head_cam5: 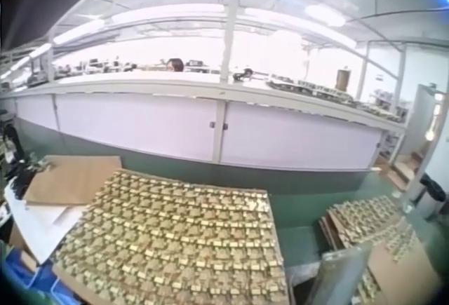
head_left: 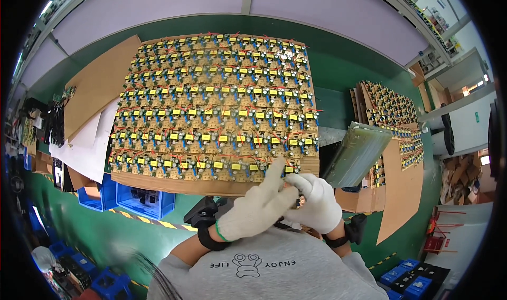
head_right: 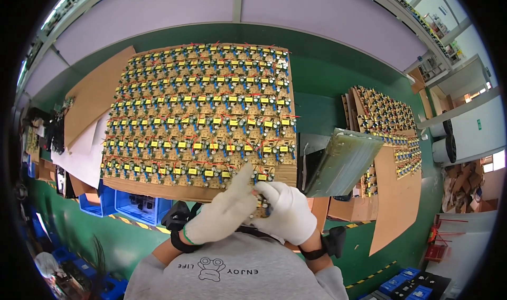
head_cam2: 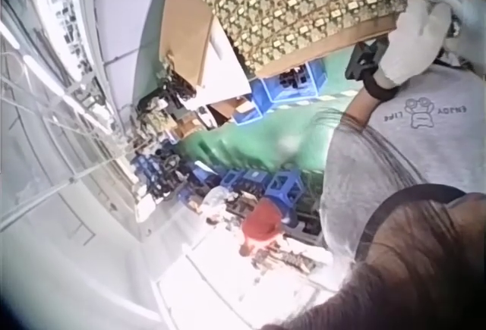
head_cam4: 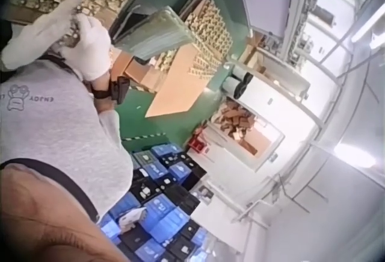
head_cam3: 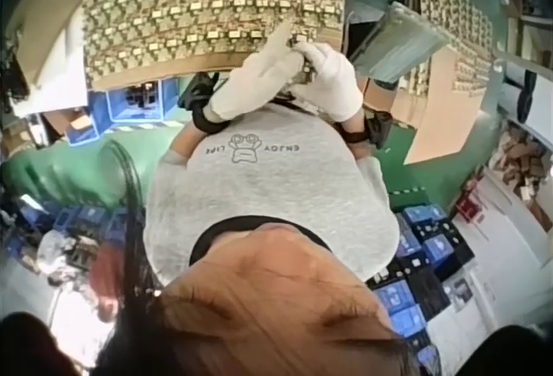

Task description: The person picks up a circuit board from a stack, places it into a jig, and then moves it to a cardboard sheet. After filling the sheet with boards, they lift the cardboard and place it onto a stack.

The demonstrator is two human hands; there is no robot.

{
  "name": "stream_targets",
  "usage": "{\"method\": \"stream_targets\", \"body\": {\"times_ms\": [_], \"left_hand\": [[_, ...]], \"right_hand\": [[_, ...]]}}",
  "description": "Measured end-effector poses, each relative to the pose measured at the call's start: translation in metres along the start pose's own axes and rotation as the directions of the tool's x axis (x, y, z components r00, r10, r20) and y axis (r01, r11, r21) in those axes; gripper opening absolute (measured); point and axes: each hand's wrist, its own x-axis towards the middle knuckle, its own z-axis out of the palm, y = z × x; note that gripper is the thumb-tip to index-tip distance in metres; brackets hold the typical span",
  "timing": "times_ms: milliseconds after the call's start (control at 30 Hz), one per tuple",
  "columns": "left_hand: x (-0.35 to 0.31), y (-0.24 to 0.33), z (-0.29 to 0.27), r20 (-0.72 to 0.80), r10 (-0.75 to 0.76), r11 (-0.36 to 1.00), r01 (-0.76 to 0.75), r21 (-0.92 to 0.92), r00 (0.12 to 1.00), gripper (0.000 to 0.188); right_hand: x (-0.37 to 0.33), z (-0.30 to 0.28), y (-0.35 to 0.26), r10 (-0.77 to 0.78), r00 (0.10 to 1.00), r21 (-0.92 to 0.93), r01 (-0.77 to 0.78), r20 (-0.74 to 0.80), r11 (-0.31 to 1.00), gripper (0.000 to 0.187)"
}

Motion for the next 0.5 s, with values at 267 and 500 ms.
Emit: {"method": "stream_targets", "body": {"times_ms": [267,500], "left_hand": [[0.032,0.003,-0.003,-0.060,0.771,0.344,-0.335,0.877,0.633,0.064],[0.049,-0.020,0.008,-0.011,0.729,0.257,-0.259,0.931,0.684,0.062]], "right_hand": [[-0.020,0.006,0.061,0.248,0.965,-0.057,-0.253,-0.091,0.966,0.075],[-0.020,0.014,0.063,0.319,0.939,0.065,-0.313,-0.124,0.947,0.066]]}}
